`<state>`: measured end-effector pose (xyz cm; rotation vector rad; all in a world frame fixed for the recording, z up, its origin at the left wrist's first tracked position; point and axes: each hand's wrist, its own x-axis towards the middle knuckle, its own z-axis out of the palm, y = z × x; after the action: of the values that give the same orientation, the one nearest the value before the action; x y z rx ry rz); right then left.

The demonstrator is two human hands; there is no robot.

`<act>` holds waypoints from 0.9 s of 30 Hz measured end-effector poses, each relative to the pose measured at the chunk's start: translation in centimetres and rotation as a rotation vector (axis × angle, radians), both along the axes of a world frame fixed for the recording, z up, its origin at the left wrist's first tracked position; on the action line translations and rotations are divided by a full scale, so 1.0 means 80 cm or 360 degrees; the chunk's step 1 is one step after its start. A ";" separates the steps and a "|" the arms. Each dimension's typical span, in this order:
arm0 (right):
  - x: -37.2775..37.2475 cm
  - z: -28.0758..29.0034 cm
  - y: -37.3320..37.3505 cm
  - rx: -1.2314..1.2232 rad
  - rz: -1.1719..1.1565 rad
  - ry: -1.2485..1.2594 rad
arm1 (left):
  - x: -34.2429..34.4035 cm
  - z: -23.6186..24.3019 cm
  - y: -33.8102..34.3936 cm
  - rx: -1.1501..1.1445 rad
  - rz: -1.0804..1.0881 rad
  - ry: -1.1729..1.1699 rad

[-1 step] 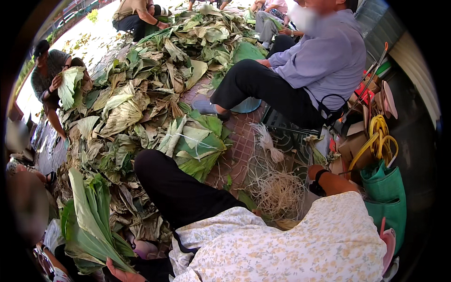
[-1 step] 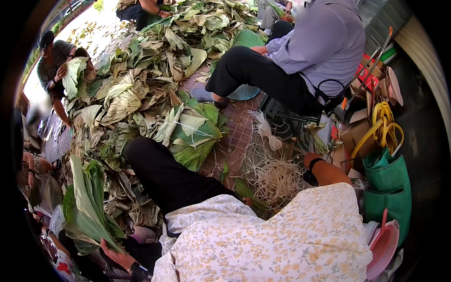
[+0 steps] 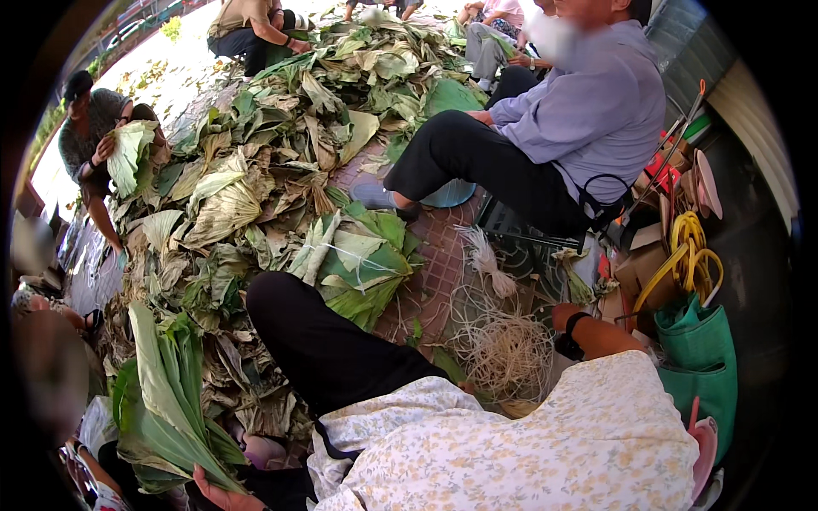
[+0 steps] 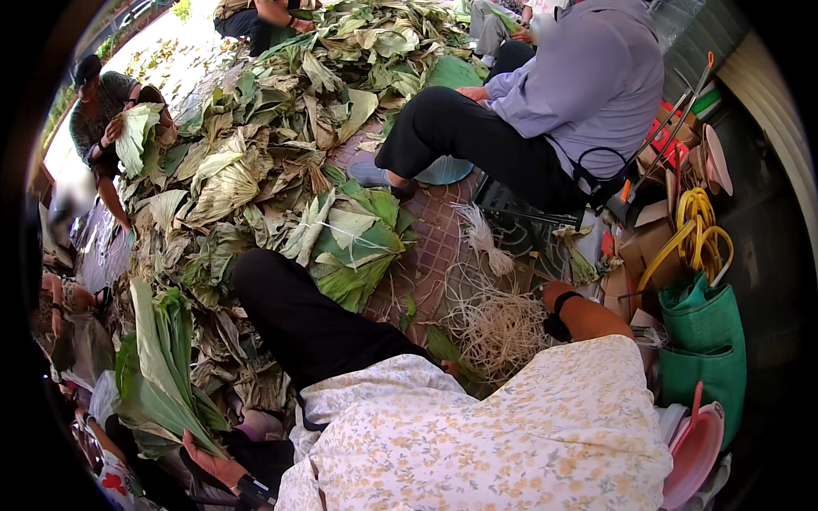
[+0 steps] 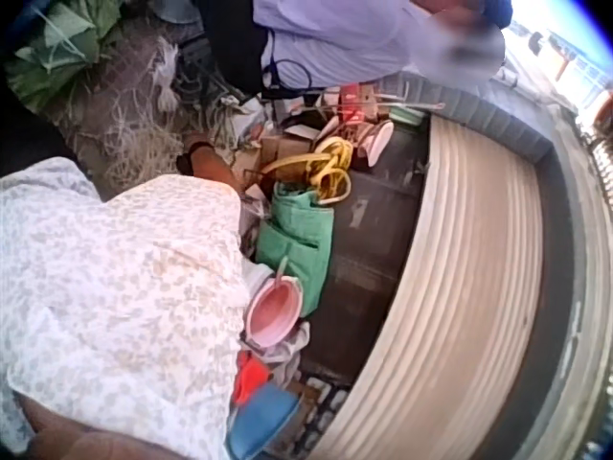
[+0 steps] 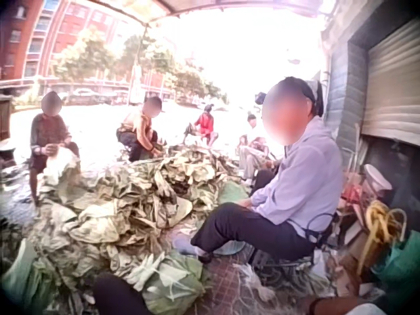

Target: The person sorts and stacks large green leaves by hand, bundling them together and securing the bundles with a string.

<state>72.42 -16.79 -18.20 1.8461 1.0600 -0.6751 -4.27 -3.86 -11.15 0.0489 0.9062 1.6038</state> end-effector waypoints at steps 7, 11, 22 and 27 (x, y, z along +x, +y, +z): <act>-0.159 -0.109 0.114 0.0714 0.0093 0.0732 | 0.045 0.019 -0.012 0.0984 0.0242 0.3672; -0.200 -0.148 0.176 0.0427 0.0496 0.0877 | 0.051 0.015 -0.025 0.0730 0.0565 0.3597; -0.255 -0.088 0.276 0.0667 0.0599 0.1043 | 0.031 0.004 0.001 0.0214 0.0123 0.0930; -0.393 0.086 0.372 0.1663 0.0464 0.1692 | 0.045 0.027 0.002 -0.0011 0.0376 0.0112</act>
<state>40.96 12.97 -11.34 2.0281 2.7115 -1.0698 -0.67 -3.67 -8.97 -0.0073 1.0011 1.8268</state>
